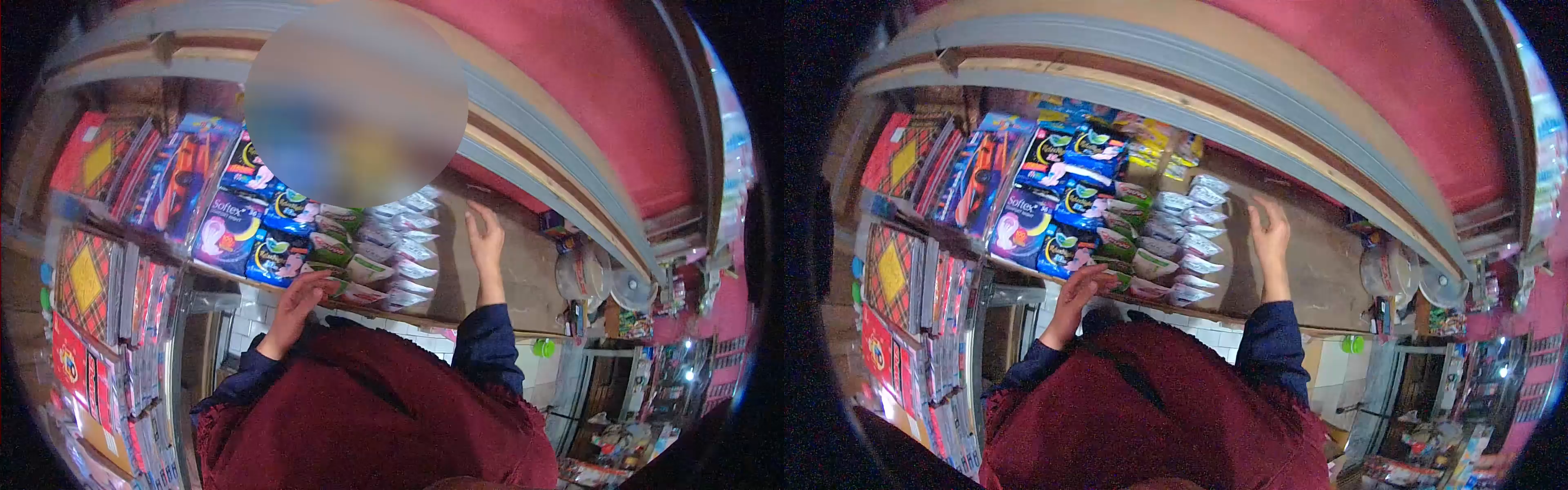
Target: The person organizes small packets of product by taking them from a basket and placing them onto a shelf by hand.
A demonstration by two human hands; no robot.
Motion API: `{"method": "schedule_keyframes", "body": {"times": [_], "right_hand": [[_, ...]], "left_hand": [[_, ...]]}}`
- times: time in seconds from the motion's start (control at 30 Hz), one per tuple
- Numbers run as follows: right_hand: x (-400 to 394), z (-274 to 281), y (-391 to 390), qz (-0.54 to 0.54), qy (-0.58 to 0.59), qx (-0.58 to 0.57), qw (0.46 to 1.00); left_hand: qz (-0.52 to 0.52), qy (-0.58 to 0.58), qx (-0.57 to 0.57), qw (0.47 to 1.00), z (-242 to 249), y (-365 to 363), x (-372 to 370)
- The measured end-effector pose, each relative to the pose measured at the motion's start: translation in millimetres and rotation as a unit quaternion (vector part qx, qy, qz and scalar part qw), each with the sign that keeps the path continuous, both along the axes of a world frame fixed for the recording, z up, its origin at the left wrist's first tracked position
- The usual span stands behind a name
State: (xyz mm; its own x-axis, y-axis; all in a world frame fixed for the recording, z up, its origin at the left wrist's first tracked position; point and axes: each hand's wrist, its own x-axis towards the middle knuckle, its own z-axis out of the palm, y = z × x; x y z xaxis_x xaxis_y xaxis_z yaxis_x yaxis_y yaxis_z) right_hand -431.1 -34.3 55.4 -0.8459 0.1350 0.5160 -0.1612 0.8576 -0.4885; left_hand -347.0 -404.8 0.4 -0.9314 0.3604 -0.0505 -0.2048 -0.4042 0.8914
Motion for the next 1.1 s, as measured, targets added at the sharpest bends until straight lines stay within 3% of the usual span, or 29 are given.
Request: {"method": "schedule_keyframes", "body": {"times": [0.3, 0.53, 0.63, 0.87, 1.1], "right_hand": [[236, -46, 104, -0.193, -0.023, -0.114, 0.974], [497, -48, 163, -0.351, 0.014, -0.194, 0.916], [596, -64, 168, -0.433, 0.052, -0.275, 0.857], [705, -88, 165, -0.544, 0.107, -0.292, 0.779], [751, -118, 195, -0.611, 0.141, -0.377, 0.681]], "left_hand": [[-0.218, 0.037, 0.027, 0.975, 2, 126, 50], [-0.378, 0.011, -0.001, 0.926, -1, 282, 181], [-0.477, 0.002, -0.016, 0.879, 0, 344, 244], [-0.618, 0.024, -0.054, 0.784, 7, 449, 321], [-0.726, 0.018, -0.09, 0.681, -9, 575, 387]]}}
